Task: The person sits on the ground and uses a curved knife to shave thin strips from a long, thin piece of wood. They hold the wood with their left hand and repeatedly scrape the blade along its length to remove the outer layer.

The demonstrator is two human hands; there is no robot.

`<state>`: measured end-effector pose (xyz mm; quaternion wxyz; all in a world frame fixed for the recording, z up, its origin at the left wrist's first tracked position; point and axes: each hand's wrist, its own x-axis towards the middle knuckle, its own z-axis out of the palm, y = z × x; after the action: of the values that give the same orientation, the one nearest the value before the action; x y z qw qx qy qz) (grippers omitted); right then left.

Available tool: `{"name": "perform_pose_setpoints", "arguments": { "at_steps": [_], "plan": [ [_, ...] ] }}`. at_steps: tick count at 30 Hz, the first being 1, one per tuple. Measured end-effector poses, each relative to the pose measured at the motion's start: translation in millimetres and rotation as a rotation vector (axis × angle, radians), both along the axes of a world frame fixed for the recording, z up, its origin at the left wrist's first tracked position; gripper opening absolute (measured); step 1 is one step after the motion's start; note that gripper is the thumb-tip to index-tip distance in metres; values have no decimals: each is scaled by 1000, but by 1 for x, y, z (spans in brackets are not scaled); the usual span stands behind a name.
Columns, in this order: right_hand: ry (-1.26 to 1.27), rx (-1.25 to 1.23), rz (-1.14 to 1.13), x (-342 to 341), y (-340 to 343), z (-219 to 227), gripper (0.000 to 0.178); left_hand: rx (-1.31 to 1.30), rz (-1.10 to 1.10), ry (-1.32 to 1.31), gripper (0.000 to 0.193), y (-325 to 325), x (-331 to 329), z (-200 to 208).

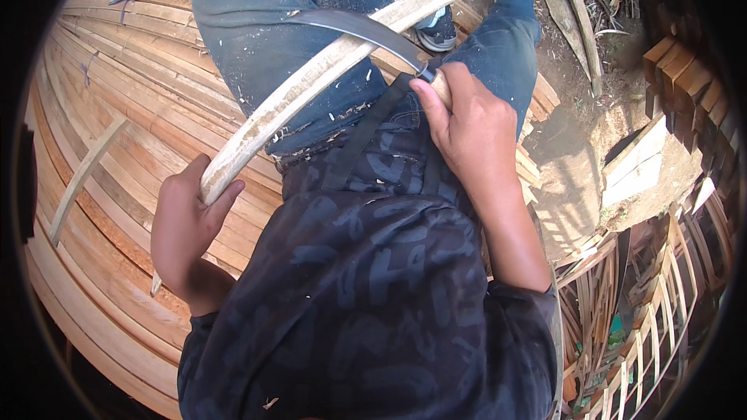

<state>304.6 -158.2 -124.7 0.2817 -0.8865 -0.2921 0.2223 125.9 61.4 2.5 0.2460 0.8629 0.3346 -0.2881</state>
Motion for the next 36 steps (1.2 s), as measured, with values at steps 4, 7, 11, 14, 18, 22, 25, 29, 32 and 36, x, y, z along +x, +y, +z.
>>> {"name": "perform_pose_setpoints", "arguments": {
  "at_steps": [4, 7, 11, 14, 18, 22, 25, 29, 32, 36],
  "plan": [
    [-44, 159, 226, -21, 14, 8, 34, 2, 11, 50, 29, -6, 9, 8],
    [-144, 113, 98, -2, -7, -20, 34, -24, 42, 81, 29, -10, 10, 11],
    [-195, -185, -80, 31, -39, -37, 31, -22, 35, 28, 29, -16, 10, 9],
    [-60, -59, -48, 20, -14, -5, 32, 25, -11, 40, 29, -16, 22, 13],
    [-94, 153, 94, -6, 5, 8, 33, 30, -11, 79, 30, -14, 30, 20],
    [-238, -283, -189, 58, -44, -50, 36, -27, 38, 86, 30, -18, 23, 16],
    [-213, -322, -184, 83, -70, -58, 37, -1, 6, 81, 30, -20, 27, 13],
    [-83, -50, -65, 48, -16, -14, 36, 58, -56, 167, 32, -21, 49, 9],
    [-164, 112, 77, 25, -1, -11, 35, 81, -73, 123, 32, -29, 55, 6],
    [-211, -360, -224, 94, -59, -73, 39, 34, -39, 96, 31, -27, 57, 5]
  ]
}}
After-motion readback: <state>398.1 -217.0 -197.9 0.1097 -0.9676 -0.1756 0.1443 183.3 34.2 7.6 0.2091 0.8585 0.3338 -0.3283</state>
